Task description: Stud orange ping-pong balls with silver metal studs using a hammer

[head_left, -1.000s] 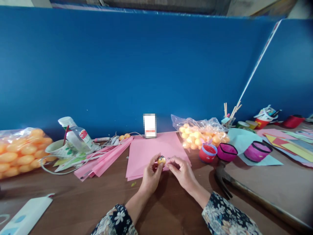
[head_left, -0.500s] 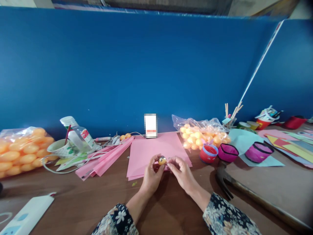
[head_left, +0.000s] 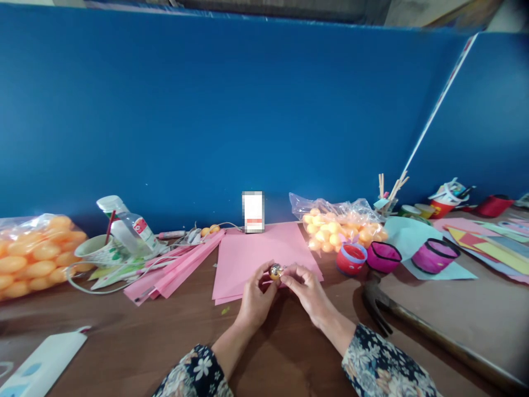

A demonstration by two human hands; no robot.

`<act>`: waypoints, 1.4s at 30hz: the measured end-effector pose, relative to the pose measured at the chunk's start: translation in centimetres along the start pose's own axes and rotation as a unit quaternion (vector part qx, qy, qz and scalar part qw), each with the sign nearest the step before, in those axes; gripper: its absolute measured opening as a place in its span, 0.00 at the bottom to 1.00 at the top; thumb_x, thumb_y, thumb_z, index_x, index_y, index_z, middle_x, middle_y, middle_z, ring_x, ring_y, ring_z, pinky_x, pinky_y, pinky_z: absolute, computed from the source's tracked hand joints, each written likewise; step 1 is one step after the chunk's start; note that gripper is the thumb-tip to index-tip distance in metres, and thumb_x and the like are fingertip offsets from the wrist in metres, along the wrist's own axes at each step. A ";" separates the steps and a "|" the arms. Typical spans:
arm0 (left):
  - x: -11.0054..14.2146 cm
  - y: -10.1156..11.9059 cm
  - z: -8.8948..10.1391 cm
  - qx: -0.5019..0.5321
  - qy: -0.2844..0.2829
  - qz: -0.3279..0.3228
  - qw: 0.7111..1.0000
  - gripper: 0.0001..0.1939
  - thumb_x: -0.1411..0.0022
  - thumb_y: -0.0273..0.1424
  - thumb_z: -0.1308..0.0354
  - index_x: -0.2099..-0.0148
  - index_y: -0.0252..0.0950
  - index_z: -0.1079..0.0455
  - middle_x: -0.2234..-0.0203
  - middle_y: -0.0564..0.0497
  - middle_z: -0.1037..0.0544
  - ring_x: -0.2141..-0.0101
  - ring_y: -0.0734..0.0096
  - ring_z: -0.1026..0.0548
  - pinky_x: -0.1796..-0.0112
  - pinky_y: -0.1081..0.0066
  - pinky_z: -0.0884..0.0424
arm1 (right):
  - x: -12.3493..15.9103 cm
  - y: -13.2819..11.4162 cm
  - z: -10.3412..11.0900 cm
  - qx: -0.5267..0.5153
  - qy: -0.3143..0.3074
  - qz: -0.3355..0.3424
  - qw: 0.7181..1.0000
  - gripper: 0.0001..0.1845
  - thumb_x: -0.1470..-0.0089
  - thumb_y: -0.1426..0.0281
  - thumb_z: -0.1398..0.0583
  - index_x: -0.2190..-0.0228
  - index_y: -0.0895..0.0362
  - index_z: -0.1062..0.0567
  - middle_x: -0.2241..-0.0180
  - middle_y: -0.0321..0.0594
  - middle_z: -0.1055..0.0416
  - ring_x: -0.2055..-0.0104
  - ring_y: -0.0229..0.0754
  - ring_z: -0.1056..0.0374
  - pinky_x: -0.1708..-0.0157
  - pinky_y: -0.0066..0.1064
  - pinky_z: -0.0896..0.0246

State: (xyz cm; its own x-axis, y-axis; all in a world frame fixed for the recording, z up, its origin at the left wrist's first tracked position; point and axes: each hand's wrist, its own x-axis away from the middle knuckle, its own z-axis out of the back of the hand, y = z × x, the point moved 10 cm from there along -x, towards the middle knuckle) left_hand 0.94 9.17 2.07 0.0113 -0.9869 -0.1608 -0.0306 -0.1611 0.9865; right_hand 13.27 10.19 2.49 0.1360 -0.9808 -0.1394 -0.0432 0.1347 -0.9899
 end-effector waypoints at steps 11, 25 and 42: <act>0.0 0.1 0.0 0.014 0.000 0.007 1.000 0.21 0.50 0.26 0.43 0.52 0.34 0.36 0.61 0.46 0.25 0.62 0.66 0.26 0.61 0.67 0.28 | 0.1 0.1 0.1 0.005 0.004 -0.011 1.000 0.14 0.55 0.59 0.39 0.72 0.58 0.27 0.70 0.39 0.28 0.66 0.43 0.32 0.64 0.32 0.38; 0.0 0.1 0.0 0.010 -0.001 -0.004 1.000 0.20 0.50 0.27 0.43 0.52 0.35 0.36 0.61 0.46 0.25 0.61 0.66 0.26 0.60 0.67 0.28 | 0.3 0.2 -0.2 0.003 -0.001 -0.027 1.000 0.14 0.55 0.59 0.38 0.73 0.59 0.27 0.72 0.38 0.28 0.68 0.41 0.33 0.66 0.30 0.39; 0.0 -0.2 0.1 0.034 0.001 0.005 0.999 0.20 0.51 0.26 0.42 0.53 0.35 0.35 0.61 0.46 0.24 0.61 0.65 0.26 0.60 0.67 0.29 | 0.3 0.3 -0.1 0.008 0.000 -0.032 0.999 0.14 0.56 0.58 0.38 0.74 0.58 0.26 0.74 0.37 0.28 0.70 0.41 0.33 0.69 0.29 0.39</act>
State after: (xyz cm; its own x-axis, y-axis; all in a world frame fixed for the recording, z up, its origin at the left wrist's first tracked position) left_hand 0.87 9.21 1.88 0.0123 -0.9885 -0.1509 -0.0990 -0.1514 0.9835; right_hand 13.16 9.95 2.19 0.1378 -0.9876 -0.0754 -0.0176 0.0736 -0.9971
